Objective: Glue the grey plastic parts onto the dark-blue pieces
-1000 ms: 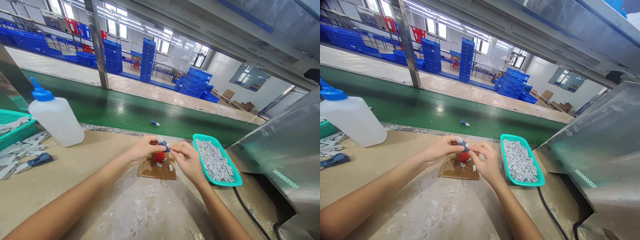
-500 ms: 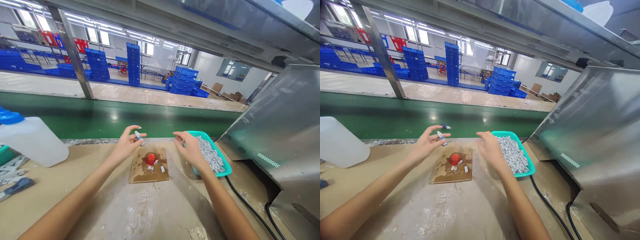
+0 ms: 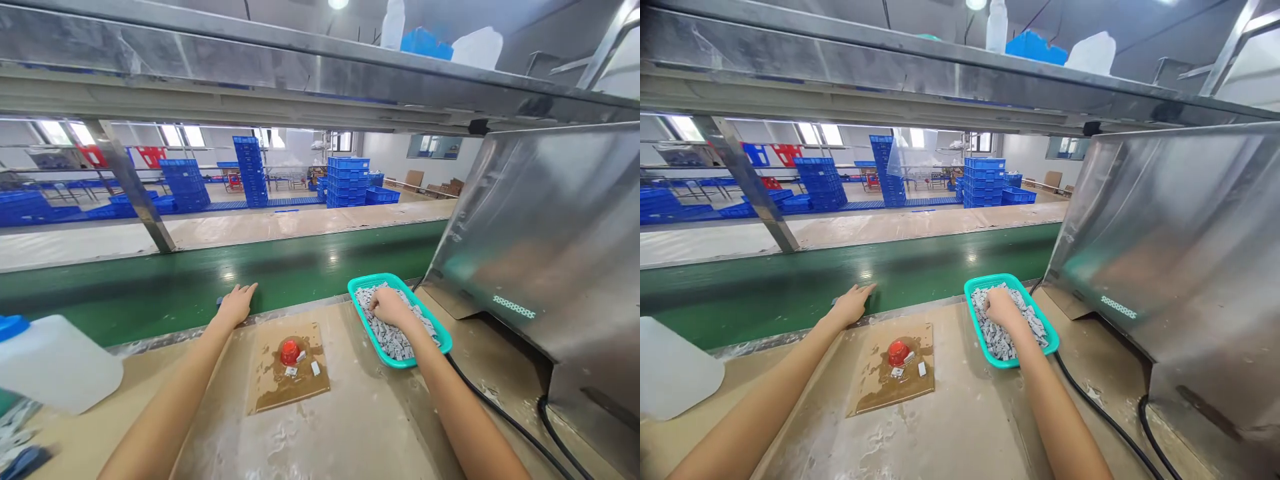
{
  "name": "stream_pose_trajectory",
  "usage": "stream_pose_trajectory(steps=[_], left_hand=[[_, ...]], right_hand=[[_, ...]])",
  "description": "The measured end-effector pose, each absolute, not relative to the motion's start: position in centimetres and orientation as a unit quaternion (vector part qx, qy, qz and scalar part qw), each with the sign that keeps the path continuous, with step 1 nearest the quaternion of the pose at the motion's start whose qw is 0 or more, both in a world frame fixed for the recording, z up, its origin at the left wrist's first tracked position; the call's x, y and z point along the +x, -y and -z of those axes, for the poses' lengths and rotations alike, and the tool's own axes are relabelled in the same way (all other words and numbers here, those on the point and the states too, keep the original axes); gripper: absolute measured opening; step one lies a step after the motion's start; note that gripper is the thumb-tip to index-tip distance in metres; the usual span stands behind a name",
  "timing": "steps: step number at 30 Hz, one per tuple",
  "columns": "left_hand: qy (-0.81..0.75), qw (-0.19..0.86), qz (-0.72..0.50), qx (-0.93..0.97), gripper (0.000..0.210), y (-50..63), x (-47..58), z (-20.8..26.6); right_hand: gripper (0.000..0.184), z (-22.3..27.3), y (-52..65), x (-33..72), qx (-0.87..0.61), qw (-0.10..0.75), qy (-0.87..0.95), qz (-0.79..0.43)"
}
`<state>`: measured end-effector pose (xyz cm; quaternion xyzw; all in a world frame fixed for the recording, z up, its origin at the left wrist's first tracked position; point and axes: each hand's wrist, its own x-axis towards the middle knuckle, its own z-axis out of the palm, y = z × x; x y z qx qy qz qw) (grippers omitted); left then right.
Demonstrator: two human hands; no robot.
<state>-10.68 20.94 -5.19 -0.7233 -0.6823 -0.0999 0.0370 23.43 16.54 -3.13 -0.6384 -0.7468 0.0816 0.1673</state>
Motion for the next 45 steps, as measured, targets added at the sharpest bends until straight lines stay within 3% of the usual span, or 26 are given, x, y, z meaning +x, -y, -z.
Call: stream_pose_trajectory(steps=[8, 10, 14, 18, 20, 23, 27, 34, 37, 42, 45], left_hand=[[0.691, 0.028, 0.150, -0.707, 0.028, -20.0, -13.1, 4.1], [0.700, 0.012, 0.222, -0.679, 0.023, -19.2, -12.6, 3.5], [0.667, -0.177, 0.533, -0.489, 0.013, -17.5, -10.1, 1.9], [0.542, -0.443, 0.642, -0.312, 0.011, -15.1, -6.9, 0.7], [0.483, -0.539, 0.638, -0.265, 0.015, -13.6, -5.6, 0.3], [0.474, -0.579, 0.554, -0.366, 0.021, -11.6, -3.8, -0.3], [0.478, -0.525, 0.436, -0.553, 0.022, -9.5, -2.1, -1.1], [0.455, -0.444, 0.374, -0.675, 0.019, -7.9, -1.4, -1.9], [0.465, -0.431, 0.424, -0.647, 0.016, -7.6, -1.5, -1.8], [0.380, -0.629, 0.563, -0.378, 0.028, -6.5, -0.2, -0.5], [0.376, -0.663, 0.569, -0.309, 0.035, -5.1, 0.2, -0.1]], right_hand=[[0.013, 2.3, -16.6, 23.9, -0.645, 0.242, 0.716, -0.111], [0.011, 2.4, -16.6, 23.7, -0.647, 0.258, 0.708, -0.118], [0.009, 2.3, -16.6, 23.6, -0.651, 0.300, 0.686, -0.125], [0.009, 2.2, -16.7, 23.7, -0.649, 0.337, 0.668, -0.137], [0.012, 2.0, -16.6, 23.5, -0.641, 0.356, 0.665, -0.146], [0.014, 1.1, -15.9, 22.5, -0.611, 0.386, 0.670, -0.170], [0.010, -0.8, -12.9, 18.9, -0.463, 0.457, 0.717, -0.250], [0.013, -1.7, -8.3, 13.9, -0.332, 0.432, 0.729, -0.414], [0.010, -1.5, -8.1, 13.7, -0.342, 0.453, 0.743, -0.354], [0.012, -1.5, -7.5, 13.3, -0.296, 0.475, 0.826, -0.068], [0.018, -1.4, -6.8, 12.8, -0.237, 0.475, 0.848, 0.002]])
